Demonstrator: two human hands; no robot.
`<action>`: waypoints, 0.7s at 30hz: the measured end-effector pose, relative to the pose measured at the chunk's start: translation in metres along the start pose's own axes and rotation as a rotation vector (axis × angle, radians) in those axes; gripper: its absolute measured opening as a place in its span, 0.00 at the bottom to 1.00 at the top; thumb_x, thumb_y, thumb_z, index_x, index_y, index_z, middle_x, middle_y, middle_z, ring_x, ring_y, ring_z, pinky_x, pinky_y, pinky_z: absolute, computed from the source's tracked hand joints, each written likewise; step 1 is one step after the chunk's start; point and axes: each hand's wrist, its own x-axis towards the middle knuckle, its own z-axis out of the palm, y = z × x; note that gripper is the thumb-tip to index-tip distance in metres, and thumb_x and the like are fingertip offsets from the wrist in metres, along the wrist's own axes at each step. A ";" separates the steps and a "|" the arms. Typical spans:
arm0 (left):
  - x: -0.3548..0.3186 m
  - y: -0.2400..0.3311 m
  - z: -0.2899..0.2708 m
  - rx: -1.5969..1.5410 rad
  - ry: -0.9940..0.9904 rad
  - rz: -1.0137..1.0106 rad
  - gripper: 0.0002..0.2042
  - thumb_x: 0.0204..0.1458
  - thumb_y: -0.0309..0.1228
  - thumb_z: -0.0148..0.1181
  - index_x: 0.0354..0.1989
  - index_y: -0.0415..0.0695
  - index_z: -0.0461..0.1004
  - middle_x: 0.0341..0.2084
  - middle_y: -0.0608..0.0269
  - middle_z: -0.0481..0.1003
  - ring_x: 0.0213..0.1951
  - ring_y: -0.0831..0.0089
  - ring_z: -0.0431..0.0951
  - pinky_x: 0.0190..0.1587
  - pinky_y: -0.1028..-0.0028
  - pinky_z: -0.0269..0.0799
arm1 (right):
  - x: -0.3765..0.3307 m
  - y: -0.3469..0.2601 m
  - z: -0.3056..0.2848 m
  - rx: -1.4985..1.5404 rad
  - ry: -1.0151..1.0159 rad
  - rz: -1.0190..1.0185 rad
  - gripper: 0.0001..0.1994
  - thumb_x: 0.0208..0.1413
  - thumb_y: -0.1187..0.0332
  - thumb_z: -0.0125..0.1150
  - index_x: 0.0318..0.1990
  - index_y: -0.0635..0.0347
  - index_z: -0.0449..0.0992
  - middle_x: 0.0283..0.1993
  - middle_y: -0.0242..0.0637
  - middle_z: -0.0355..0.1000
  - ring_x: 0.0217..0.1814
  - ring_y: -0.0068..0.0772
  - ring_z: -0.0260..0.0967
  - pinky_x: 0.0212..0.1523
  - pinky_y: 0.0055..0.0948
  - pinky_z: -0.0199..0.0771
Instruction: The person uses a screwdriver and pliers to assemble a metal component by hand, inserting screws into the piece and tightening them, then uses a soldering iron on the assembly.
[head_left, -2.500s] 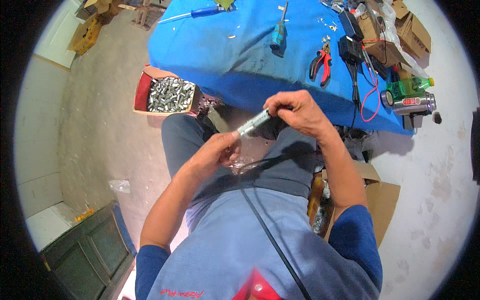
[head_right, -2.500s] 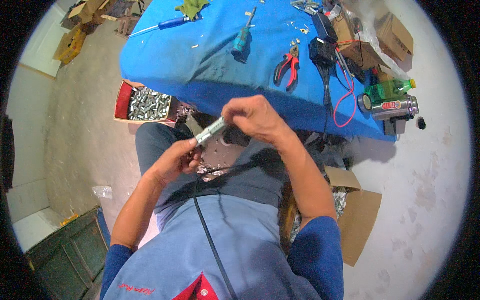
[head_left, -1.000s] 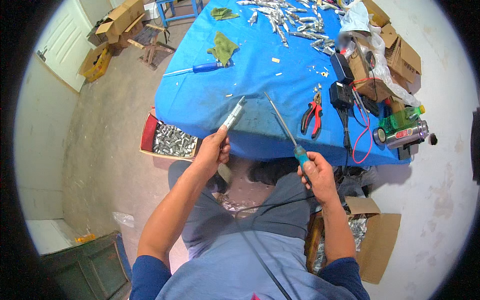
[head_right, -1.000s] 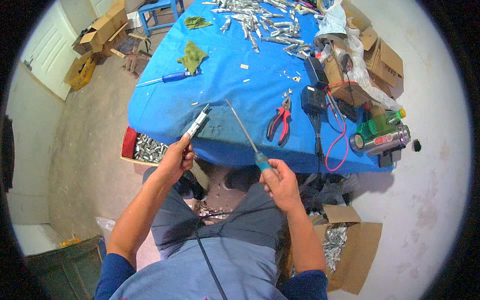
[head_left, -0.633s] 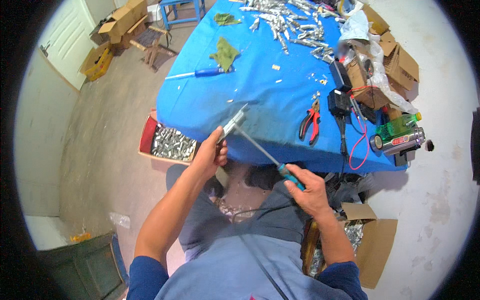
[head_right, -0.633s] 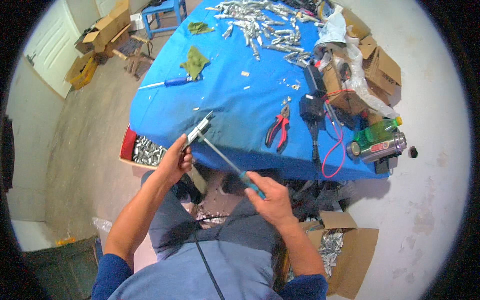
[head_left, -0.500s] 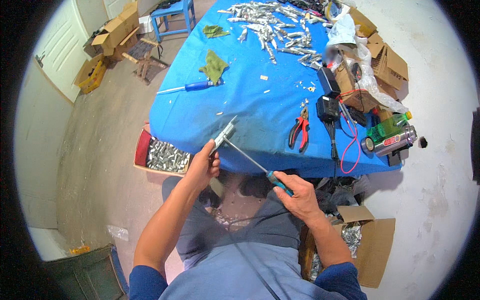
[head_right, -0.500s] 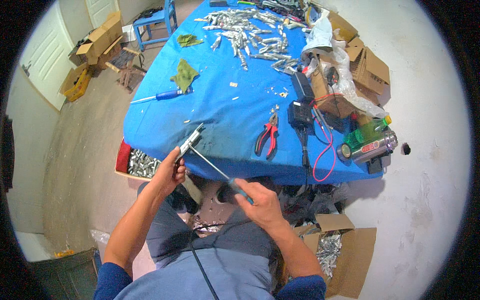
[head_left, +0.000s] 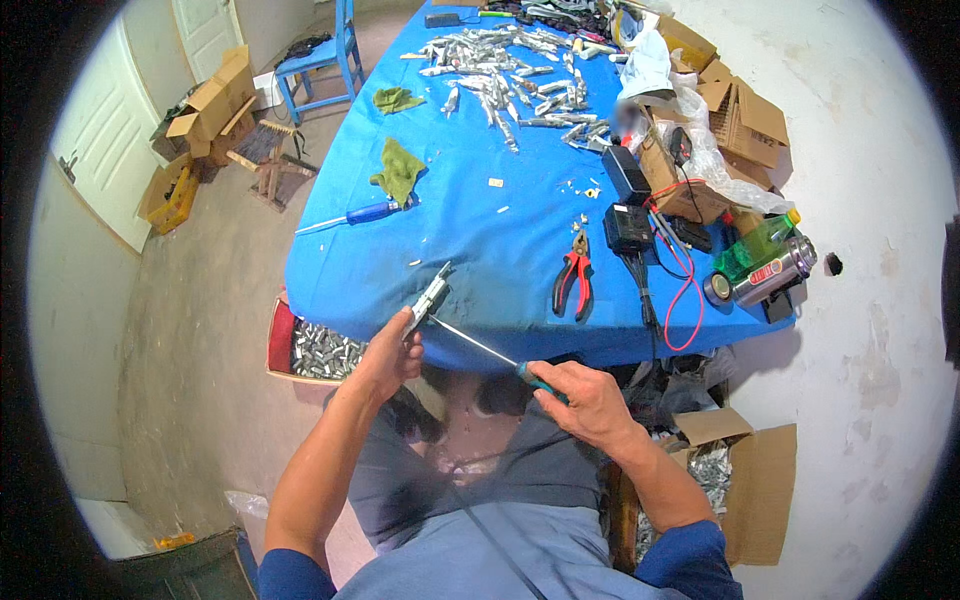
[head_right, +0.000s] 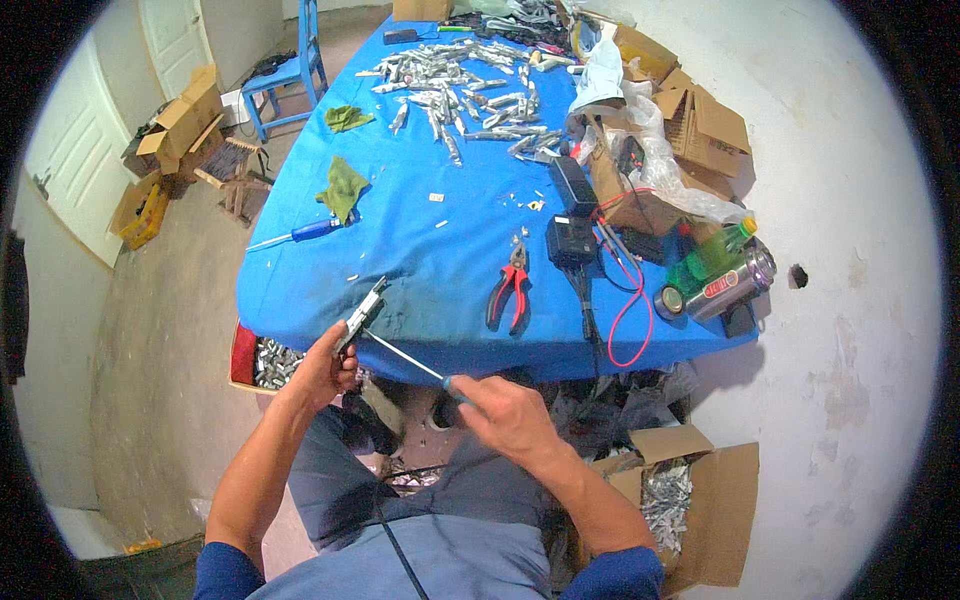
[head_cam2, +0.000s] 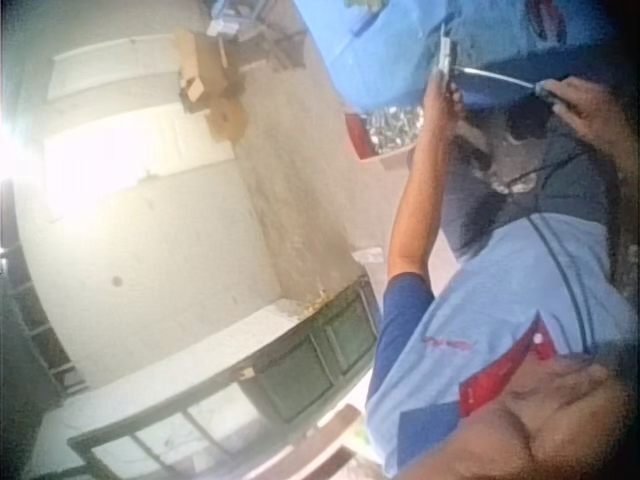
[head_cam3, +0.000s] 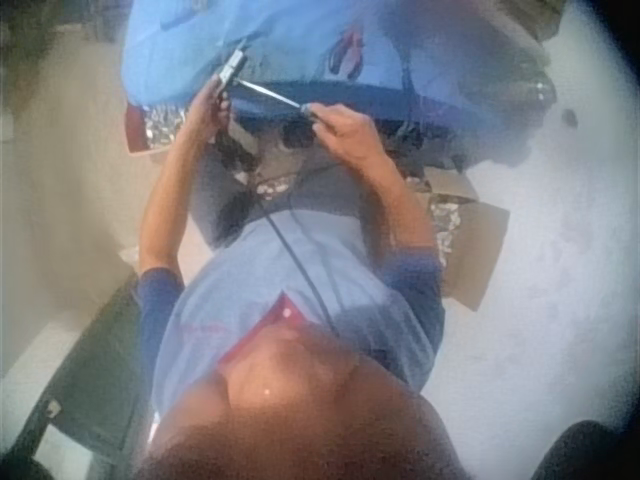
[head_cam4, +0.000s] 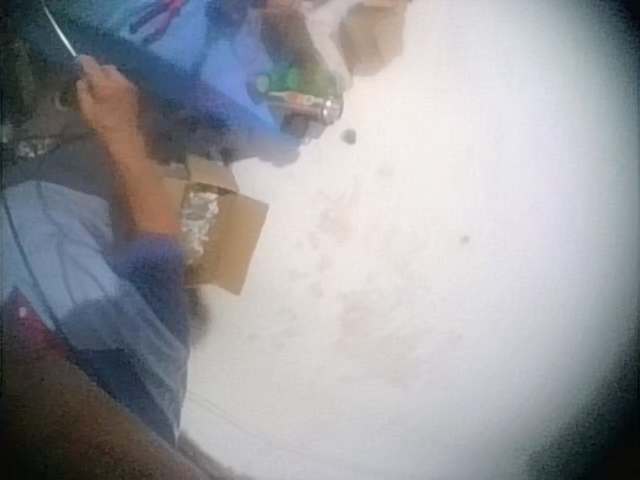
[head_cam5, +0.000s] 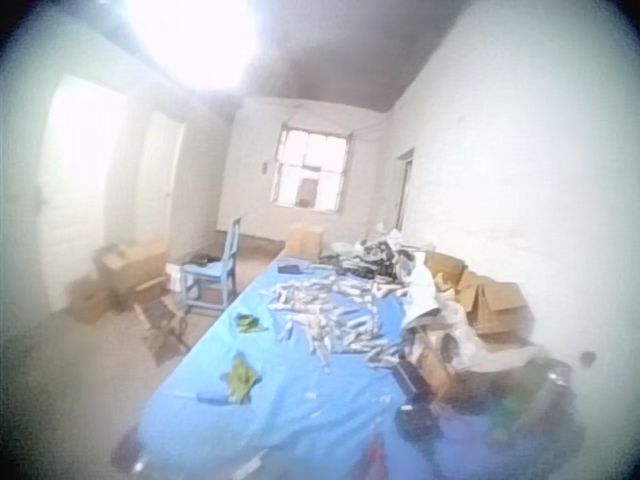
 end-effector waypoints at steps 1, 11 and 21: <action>0.001 0.000 0.001 0.006 0.015 -0.001 0.23 0.58 0.57 0.51 0.25 0.50 0.64 0.15 0.72 0.61 0.17 0.78 0.55 0.20 0.77 0.49 | 0.000 0.000 0.000 0.007 0.004 0.007 0.19 0.51 0.70 0.66 0.51 0.59 0.75 0.40 0.44 0.77 0.40 0.44 0.76 0.39 0.34 0.76; 0.004 -0.003 0.000 -0.006 -0.012 -0.015 0.22 0.60 0.56 0.50 0.27 0.49 0.64 0.16 0.71 0.61 0.18 0.78 0.56 0.21 0.78 0.50 | 0.001 0.002 0.005 0.103 0.104 0.023 0.15 0.54 0.69 0.65 0.50 0.61 0.77 0.41 0.45 0.77 0.40 0.43 0.76 0.41 0.33 0.76; 0.003 -0.006 0.001 0.024 -0.017 0.042 0.22 0.61 0.55 0.49 0.27 0.49 0.64 0.15 0.72 0.60 0.17 0.79 0.56 0.20 0.78 0.50 | 0.010 -0.004 0.002 0.029 0.120 -0.001 0.15 0.51 0.73 0.65 0.47 0.61 0.78 0.39 0.44 0.77 0.39 0.43 0.77 0.39 0.34 0.76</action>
